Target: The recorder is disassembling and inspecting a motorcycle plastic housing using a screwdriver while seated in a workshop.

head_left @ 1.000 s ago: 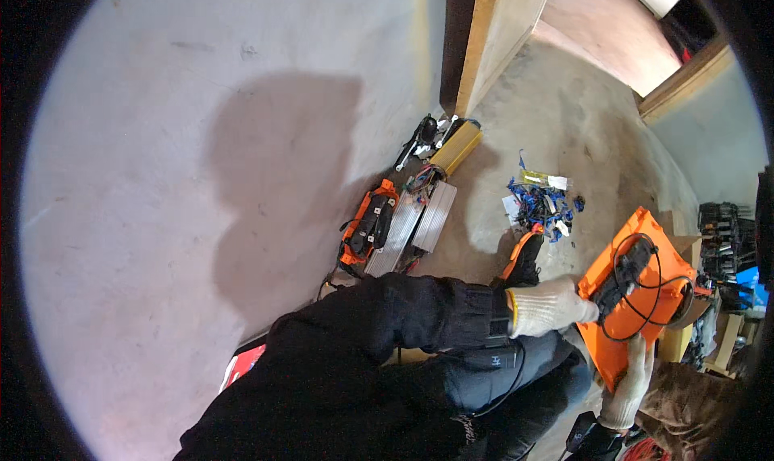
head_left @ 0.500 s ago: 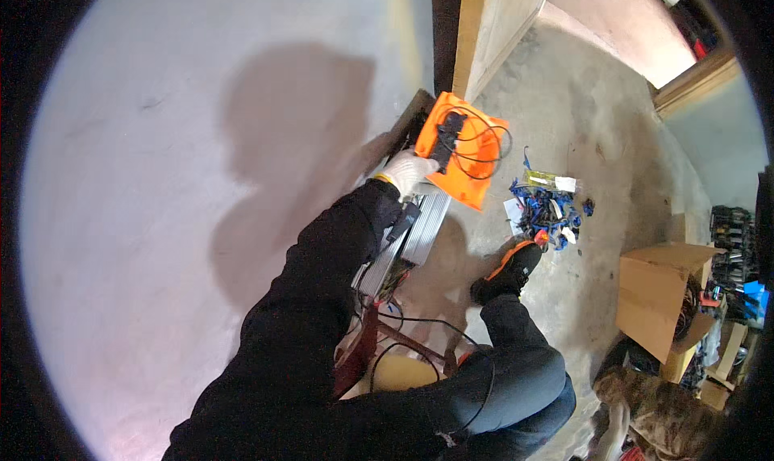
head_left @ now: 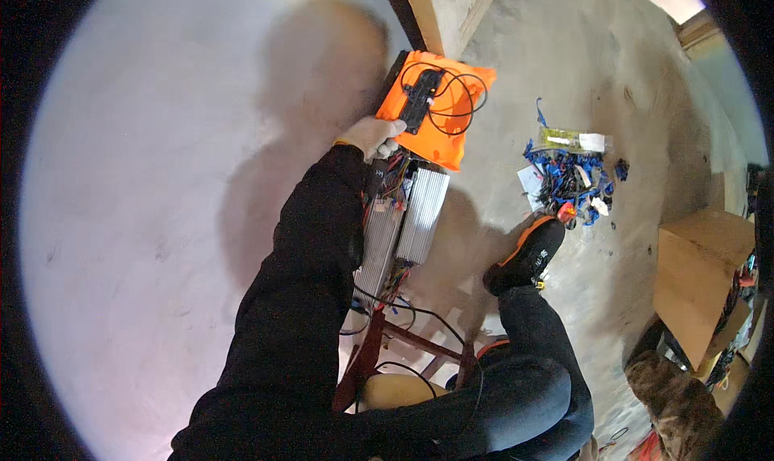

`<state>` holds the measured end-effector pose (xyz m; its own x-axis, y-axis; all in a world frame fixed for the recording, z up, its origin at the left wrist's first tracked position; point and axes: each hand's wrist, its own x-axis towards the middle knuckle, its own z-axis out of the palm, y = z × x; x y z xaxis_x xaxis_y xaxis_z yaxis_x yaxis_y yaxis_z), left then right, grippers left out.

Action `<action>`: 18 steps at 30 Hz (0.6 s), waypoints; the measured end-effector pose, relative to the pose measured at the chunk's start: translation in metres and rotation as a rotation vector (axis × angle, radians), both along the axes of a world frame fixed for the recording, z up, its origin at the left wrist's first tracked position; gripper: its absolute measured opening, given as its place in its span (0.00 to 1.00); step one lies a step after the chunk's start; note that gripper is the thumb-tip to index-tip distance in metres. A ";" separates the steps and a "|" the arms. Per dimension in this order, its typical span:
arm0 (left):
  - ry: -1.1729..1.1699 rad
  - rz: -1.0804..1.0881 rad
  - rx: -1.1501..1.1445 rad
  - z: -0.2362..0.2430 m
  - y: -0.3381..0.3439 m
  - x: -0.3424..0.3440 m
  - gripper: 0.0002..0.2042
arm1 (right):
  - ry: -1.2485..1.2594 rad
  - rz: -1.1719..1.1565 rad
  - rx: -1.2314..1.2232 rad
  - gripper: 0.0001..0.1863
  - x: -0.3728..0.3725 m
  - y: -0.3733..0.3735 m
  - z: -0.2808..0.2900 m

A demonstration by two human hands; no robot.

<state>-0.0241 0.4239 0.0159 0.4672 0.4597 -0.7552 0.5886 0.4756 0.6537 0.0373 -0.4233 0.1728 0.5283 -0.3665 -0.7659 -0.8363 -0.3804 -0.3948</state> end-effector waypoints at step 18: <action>-0.067 0.208 -0.002 -0.032 0.018 -0.033 0.11 | 0.084 0.158 0.084 0.20 -0.006 -0.016 -0.013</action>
